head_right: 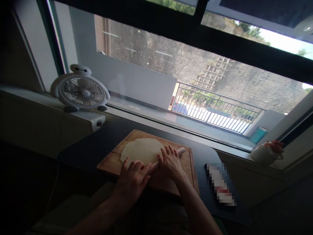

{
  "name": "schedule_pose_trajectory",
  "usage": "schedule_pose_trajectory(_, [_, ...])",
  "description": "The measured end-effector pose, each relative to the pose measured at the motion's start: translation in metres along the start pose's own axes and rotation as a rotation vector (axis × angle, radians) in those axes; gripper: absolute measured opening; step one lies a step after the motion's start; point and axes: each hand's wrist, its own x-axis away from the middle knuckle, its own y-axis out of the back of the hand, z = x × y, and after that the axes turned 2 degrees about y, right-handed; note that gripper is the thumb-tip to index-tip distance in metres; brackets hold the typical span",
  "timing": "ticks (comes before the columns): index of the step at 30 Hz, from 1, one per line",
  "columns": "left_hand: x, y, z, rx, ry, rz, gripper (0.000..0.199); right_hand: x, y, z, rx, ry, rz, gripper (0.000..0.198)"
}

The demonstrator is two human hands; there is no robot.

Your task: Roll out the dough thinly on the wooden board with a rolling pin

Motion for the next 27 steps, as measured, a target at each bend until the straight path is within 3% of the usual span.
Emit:
schedule_pose_trajectory(6, [-0.014,-0.002,0.042,-0.097,0.116,-0.053,0.035,-0.103,-0.003,0.047,-0.044,0.029,0.05,0.049])
schedule_pose_trajectory(10, [-0.017,-0.002,0.054,-0.144,0.13,-0.078,0.034,-0.128,-0.002,0.066,-0.056,0.046,0.041,0.05])
schedule_pose_trajectory(14, [-0.01,0.0,0.036,-0.107,0.077,-0.066,0.034,-0.088,0.004,0.05,-0.074,0.06,0.028,0.054])
schedule_pose_trajectory(21, [0.011,0.0,-0.011,0.01,-0.084,-0.06,0.038,0.045,-0.005,-0.004,0.009,0.043,-0.047,0.055])
schedule_pose_trajectory(24, [0.01,0.001,-0.009,0.04,-0.091,-0.026,0.037,0.055,-0.007,-0.005,0.031,0.03,-0.037,0.058])
schedule_pose_trajectory(27, [-0.002,0.001,0.008,0.019,-0.024,-0.034,0.03,0.02,-0.003,0.01,0.037,0.016,-0.031,0.057])
